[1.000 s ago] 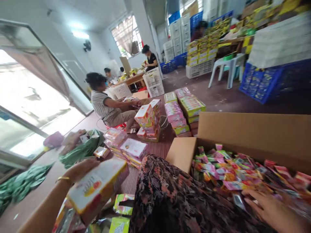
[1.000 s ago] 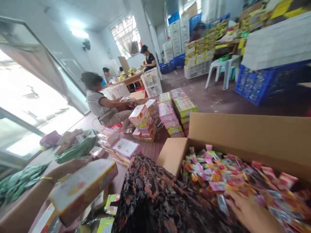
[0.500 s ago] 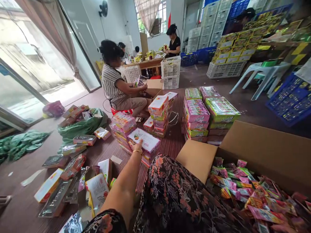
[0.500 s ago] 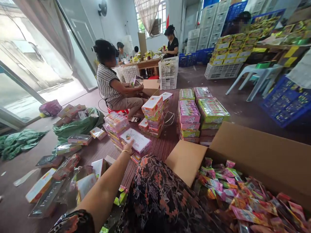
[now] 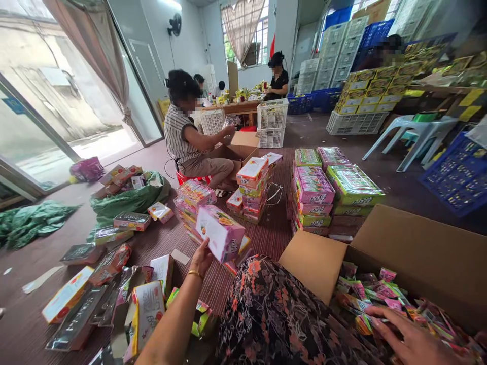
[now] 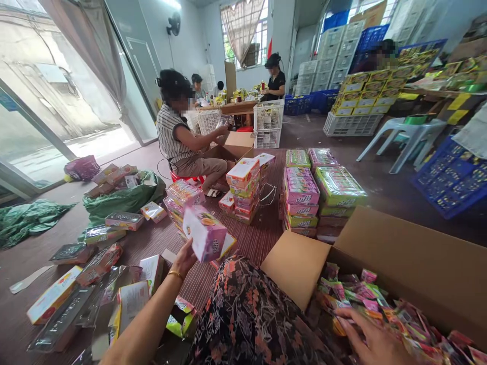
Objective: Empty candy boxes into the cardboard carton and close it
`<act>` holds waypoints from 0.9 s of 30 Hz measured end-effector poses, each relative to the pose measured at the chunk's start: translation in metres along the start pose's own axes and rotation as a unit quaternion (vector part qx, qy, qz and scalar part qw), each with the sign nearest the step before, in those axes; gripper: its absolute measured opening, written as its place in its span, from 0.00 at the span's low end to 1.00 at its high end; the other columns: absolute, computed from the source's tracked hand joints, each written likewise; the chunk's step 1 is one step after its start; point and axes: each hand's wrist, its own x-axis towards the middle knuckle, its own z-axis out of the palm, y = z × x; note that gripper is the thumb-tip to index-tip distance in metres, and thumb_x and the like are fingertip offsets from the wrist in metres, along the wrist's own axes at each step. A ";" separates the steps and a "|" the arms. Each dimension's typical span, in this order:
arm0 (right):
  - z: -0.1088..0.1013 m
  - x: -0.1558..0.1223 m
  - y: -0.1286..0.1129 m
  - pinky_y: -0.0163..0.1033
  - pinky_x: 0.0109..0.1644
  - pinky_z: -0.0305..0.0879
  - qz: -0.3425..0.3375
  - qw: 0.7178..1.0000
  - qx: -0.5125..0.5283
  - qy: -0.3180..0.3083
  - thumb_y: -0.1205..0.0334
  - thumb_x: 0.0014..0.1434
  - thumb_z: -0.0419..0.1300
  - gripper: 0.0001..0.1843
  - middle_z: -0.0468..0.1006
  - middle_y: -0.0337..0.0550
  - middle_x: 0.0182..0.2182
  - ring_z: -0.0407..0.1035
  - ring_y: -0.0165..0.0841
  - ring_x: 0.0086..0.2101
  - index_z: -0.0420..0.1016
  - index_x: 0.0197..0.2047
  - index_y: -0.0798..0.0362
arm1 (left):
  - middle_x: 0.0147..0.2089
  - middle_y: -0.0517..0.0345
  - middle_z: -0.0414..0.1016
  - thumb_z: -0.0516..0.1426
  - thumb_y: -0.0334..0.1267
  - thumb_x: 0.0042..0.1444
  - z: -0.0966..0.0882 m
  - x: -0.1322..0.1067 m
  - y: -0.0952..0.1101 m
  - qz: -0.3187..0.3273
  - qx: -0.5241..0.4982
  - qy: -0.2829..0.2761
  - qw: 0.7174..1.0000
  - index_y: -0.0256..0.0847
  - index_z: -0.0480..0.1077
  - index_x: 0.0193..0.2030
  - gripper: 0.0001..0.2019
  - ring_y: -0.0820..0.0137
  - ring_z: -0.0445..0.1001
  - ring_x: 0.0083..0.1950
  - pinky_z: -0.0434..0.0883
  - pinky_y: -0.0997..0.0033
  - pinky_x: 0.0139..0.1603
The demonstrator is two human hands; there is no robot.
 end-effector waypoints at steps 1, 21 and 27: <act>-0.001 0.004 -0.016 0.51 0.33 0.77 0.011 0.999 0.023 -0.024 0.30 0.49 0.53 0.24 0.84 0.43 0.34 0.78 0.48 0.30 0.81 0.31 0.36 | 0.29 0.54 0.79 0.56 0.27 0.61 -0.002 -0.005 0.006 0.004 -0.015 -0.029 0.999 0.33 0.73 0.43 0.06 0.71 0.78 0.29 0.77 0.75 0.35; -0.069 -0.011 -0.108 0.46 0.56 0.66 0.142 0.927 0.340 0.074 0.66 0.41 0.62 0.41 0.77 0.45 0.52 0.71 0.43 0.50 0.67 0.62 0.49 | 0.68 0.49 0.62 0.72 0.34 0.39 0.214 -0.197 -0.109 0.460 0.534 -0.600 0.378 0.56 0.69 0.61 0.40 0.46 0.52 0.72 0.44 0.41 0.71; -0.118 -0.032 -0.066 0.37 0.33 0.64 0.165 0.948 0.260 0.079 0.69 0.42 0.61 0.35 0.75 0.34 0.25 0.67 0.32 0.26 0.70 0.57 0.51 | 0.49 0.47 0.75 0.69 0.48 0.46 0.261 -0.243 -0.148 0.396 0.486 -0.757 0.185 0.46 0.74 0.55 0.28 0.53 0.71 0.52 0.63 0.53 0.58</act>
